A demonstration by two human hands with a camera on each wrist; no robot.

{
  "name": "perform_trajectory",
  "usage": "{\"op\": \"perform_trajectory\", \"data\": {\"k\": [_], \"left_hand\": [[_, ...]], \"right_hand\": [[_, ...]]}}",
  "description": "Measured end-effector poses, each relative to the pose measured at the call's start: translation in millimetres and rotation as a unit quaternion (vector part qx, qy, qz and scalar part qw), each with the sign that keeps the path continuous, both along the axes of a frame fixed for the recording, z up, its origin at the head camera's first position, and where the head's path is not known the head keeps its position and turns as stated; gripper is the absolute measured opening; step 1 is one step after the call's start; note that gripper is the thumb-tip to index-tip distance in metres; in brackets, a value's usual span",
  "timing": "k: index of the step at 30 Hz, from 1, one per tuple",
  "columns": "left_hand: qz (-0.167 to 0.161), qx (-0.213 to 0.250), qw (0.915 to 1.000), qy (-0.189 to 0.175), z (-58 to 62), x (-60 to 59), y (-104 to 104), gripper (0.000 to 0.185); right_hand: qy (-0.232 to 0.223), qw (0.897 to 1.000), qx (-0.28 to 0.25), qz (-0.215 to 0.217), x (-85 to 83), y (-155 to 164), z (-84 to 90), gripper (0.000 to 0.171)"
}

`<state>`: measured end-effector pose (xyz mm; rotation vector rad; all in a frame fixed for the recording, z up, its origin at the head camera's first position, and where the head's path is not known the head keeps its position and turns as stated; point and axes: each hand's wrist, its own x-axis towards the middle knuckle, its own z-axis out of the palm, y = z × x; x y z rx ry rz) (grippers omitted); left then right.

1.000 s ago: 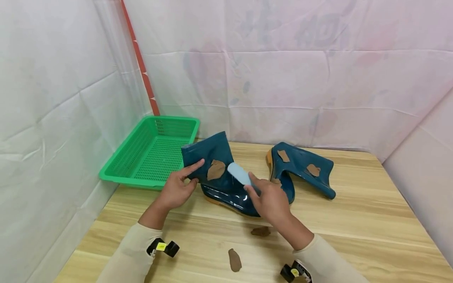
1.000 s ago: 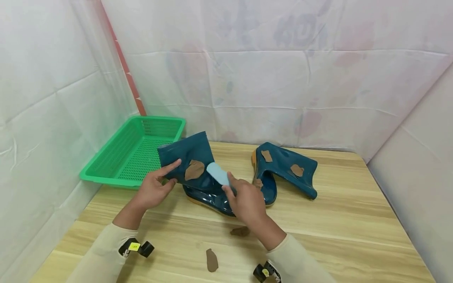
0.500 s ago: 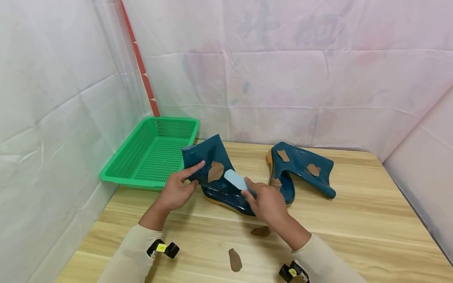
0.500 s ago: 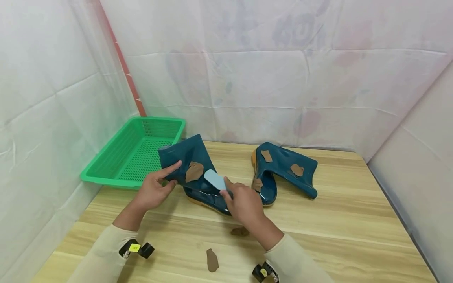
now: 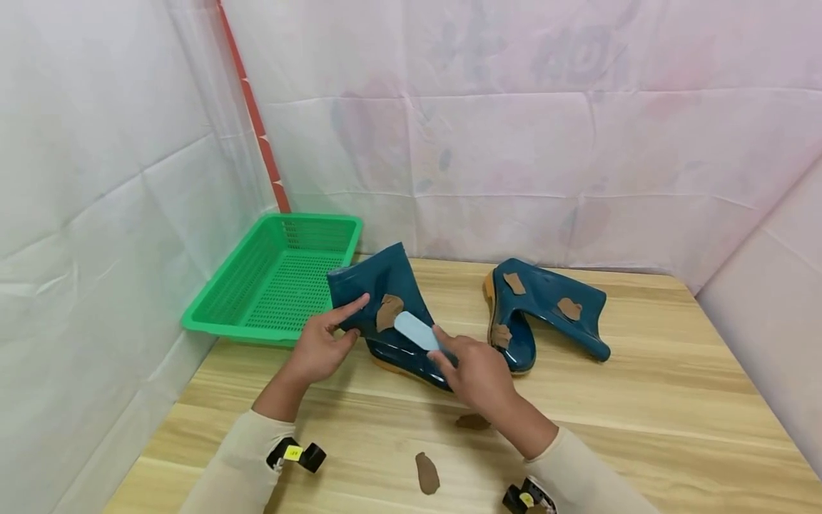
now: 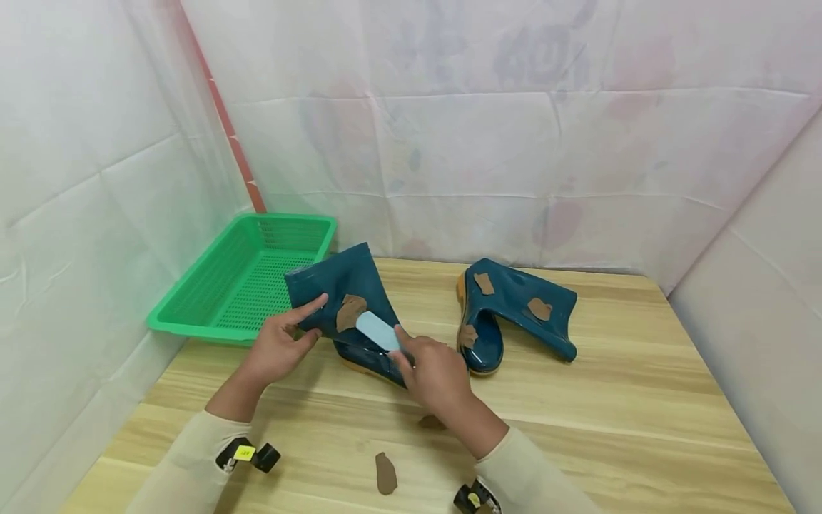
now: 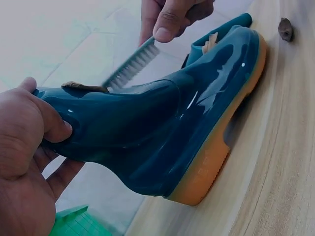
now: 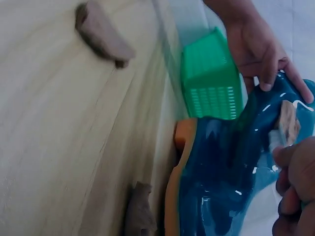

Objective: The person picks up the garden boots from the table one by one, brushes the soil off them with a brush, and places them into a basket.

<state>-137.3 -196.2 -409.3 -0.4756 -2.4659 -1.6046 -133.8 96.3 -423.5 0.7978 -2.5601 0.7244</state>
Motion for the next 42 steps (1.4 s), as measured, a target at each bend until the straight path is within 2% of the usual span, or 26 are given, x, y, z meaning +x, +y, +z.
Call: {"op": "perform_trajectory", "data": {"k": [3,5,8,10,13,16,19,21,25,29,37,42], "left_hand": [[-0.001,0.004,1.0,-0.002,0.4,-0.1,2,0.059],[0.003,0.007,1.0,0.002,1.2,-0.1,3,0.059],[0.008,0.008,0.9999,0.006,2.4,0.1,3,0.059],[0.008,0.009,0.9999,0.003,2.9,0.6,4,0.058],[0.005,0.01,0.9999,-0.007,3.1,1.5,4,0.058],[-0.001,0.002,0.9999,-0.015,2.6,1.5,5,0.059],[-0.004,-0.001,0.9999,-0.016,1.5,0.2,6,0.059],[-0.001,0.002,0.9999,-0.012,1.2,-0.8,6,0.059],[0.012,0.014,0.9998,-0.006,1.7,-0.8,5,0.058],[0.02,0.016,0.9997,-0.004,1.4,0.5,5,0.058],[0.008,0.018,0.9998,0.006,-0.9,-1.3,4,0.06],[0.004,0.024,0.9997,0.005,-0.3,-1.5,3,0.059]], "right_hand": [[-0.014,0.999,-0.013,-0.036,-1.4,6,3.2,0.048],[0.005,0.998,-0.034,-0.048,-2.3,7,7.6,0.049],[0.054,0.996,-0.064,-0.015,-2.1,3,13.1,0.051],[0.072,0.996,-0.054,0.016,-1.4,0,13.6,0.052],[0.046,0.998,-0.02,0.034,0.2,-1,9.6,0.051],[-0.02,1.0,0.011,-0.004,-0.4,3,3.1,0.049],[-0.049,0.998,0.004,-0.044,-2.2,9,1.2,0.048],[-0.034,0.998,-0.024,-0.054,-2.7,10,3.0,0.049],[0.043,0.995,-0.09,-0.026,-1.5,6,9.2,0.053],[0.096,0.991,-0.089,0.0,0.1,-2,11.9,0.055],[0.074,0.993,-0.067,-0.057,-2.3,5,8.3,0.053],[0.071,0.991,-0.077,-0.084,-5.5,12,7.7,0.053]]}}
